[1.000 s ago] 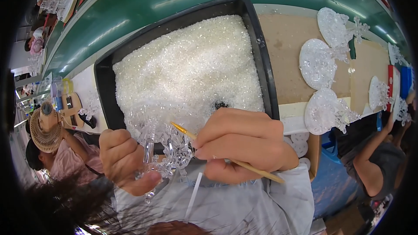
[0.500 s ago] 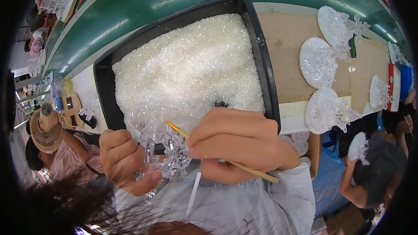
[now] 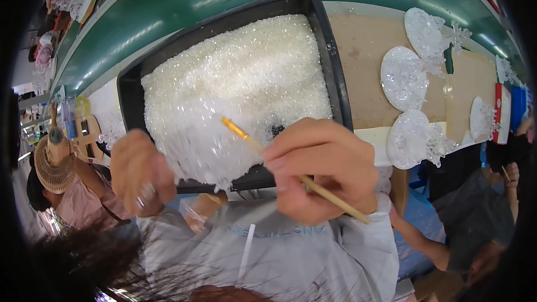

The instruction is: Applying small white decorative beads to a plastic lamp component using a brush.

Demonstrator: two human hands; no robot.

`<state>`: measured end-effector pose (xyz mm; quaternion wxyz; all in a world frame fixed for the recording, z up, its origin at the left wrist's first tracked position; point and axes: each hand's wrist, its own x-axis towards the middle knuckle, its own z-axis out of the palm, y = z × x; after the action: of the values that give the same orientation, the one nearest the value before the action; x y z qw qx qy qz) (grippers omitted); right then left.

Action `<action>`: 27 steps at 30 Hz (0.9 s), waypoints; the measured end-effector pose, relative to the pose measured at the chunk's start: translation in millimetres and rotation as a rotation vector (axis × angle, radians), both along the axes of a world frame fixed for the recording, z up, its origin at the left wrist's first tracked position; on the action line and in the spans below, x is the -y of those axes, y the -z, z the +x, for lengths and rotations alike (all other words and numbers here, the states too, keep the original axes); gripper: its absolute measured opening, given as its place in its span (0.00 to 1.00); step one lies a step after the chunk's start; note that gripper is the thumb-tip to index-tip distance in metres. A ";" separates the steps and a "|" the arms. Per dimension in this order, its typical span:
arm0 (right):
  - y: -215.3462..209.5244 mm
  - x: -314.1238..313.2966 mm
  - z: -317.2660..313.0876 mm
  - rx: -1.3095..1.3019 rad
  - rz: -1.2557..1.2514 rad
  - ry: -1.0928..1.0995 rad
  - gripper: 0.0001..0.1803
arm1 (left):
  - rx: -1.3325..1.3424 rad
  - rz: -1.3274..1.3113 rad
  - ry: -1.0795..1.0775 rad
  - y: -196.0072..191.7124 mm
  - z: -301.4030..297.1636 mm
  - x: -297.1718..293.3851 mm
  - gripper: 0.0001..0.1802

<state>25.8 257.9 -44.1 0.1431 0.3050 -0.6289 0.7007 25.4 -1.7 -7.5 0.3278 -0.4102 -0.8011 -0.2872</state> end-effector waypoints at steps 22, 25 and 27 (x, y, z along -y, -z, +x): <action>-11.6 28.6 -0.3 -0.008 0.258 0.016 0.15 | 0.125 -0.002 -0.087 -3.9 -8.0 6.5 0.17; -10.6 29.1 0.9 0.002 0.273 0.019 0.15 | 0.115 0.035 -0.080 -0.9 -7.4 7.5 0.17; -8.5 29.7 2.4 0.014 0.253 0.024 0.15 | 0.110 0.049 -0.062 0.4 -7.5 7.7 0.17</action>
<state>28.2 228.2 -35.6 0.1078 0.3082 -0.7167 0.6162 17.9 -9.4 -7.8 0.3020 -0.3607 -0.8230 -0.3183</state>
